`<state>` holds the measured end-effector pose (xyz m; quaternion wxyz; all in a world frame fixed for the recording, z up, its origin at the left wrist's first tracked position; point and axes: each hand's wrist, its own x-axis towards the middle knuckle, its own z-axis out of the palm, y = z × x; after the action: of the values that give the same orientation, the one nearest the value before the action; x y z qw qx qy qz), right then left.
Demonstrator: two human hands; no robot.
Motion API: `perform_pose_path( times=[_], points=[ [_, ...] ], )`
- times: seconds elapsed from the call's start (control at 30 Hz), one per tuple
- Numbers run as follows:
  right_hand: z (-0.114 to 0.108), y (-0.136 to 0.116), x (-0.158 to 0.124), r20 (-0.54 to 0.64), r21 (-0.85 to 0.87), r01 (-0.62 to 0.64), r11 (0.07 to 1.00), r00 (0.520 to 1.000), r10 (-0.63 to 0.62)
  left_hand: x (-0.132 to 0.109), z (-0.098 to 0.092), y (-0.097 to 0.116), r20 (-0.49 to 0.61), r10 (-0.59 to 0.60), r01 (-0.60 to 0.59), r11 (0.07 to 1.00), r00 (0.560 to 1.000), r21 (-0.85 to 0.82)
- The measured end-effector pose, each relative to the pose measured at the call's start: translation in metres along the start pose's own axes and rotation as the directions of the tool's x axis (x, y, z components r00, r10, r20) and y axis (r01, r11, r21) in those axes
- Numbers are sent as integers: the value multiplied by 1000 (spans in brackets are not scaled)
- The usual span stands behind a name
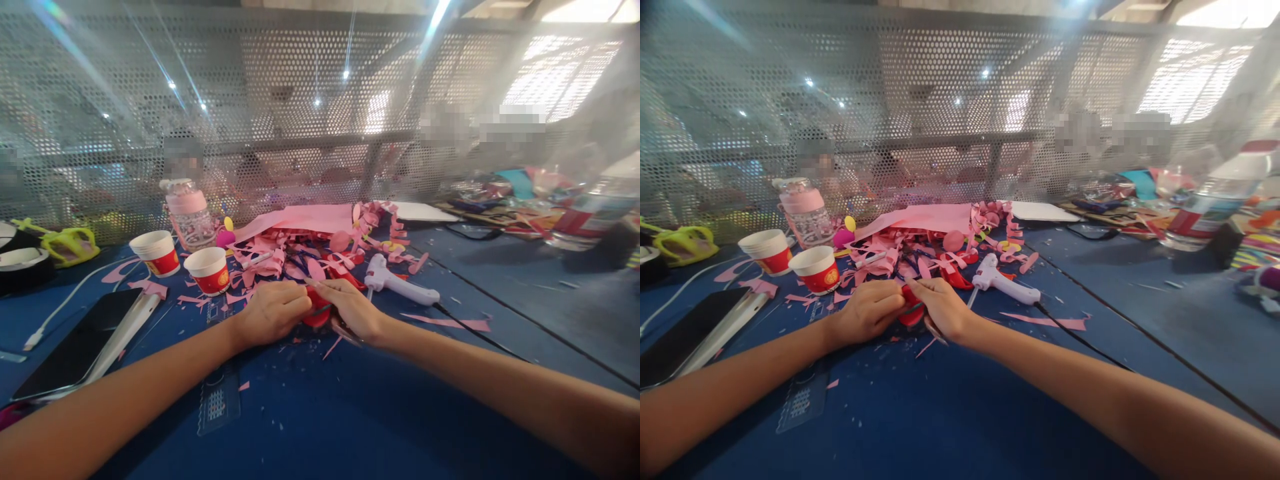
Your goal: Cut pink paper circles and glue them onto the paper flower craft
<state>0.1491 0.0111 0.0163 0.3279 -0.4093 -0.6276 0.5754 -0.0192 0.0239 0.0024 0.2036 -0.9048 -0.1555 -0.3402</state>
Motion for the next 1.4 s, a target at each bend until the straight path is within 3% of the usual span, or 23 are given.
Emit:
perform_pose_path(
  times=[0.23, 0.37, 0.43, 0.53, 0.7, 0.73, 0.8, 0.87, 0.97, 1.03, 1.1, 1.17, 1.23, 1.3, 1.4],
  points=[
    [2, -1, 0, -1, 3, 41, 999, 999, -41, -1, 0, 0, -92, -15, 15, 1000, 996, -2],
    [3, 4, 0, -47, -28, 91, 995, 995, -93, -4, 1, 0, -100, -164, 152, 981, 981, -122],
    [3, 5, 0, -52, -57, 106, 993, 993, -109, -5, 2, 0, -112, -296, 279, 950, 949, -143],
    [3, 7, -1, -36, -109, 99, 989, 994, -104, -6, 5, -4, -150, -542, 525, 840, 827, -141],
    [4, 9, -1, -40, -125, 64, 990, 997, -69, -8, 10, -21, -197, -856, 828, 514, 478, -225],
    [4, 9, -1, -43, -125, 62, 990, 997, -68, -10, 12, -24, -183, -886, 853, 461, 427, -243],
    [4, 10, -1, -50, -129, 65, 990, 996, -72, -13, 16, -29, -139, -913, 875, 408, 384, -260],
    [4, 10, -1, -58, -138, 73, 988, 995, -82, -16, 21, -32, -136, -908, 865, 420, 397, -274],
    [5, 9, -1, -68, -146, 84, 986, 993, -94, -17, 27, -31, -256, -849, 813, 522, 463, -260],
    [5, 8, -2, -82, -148, 84, 985, 992, -97, -16, 26, -28, -343, -779, 772, 606, 526, -192],
    [6, 7, -2, -105, -152, 88, 985, 989, -104, -13, 20, -22, -362, -704, 717, 686, 611, -123],
    [6, 7, -2, -134, -167, 106, 980, 982, -130, -10, 13, -15, -285, -633, 628, 769, 720, -121],
    [5, 8, -2, -160, -195, 133, 972, 973, -165, -9, 5, -7, -76, -573, 552, 811, 816, -193],
    [4, 9, -1, -174, -230, 166, 959, 962, -209, -8, 1, -1, -12, -507, 491, 840, 862, -232],
    [3, 10, -1, -176, -272, 224, 936, 945, -277, -8, 1, 2, -32, -387, 375, 909, 922, -183]
  ],
)
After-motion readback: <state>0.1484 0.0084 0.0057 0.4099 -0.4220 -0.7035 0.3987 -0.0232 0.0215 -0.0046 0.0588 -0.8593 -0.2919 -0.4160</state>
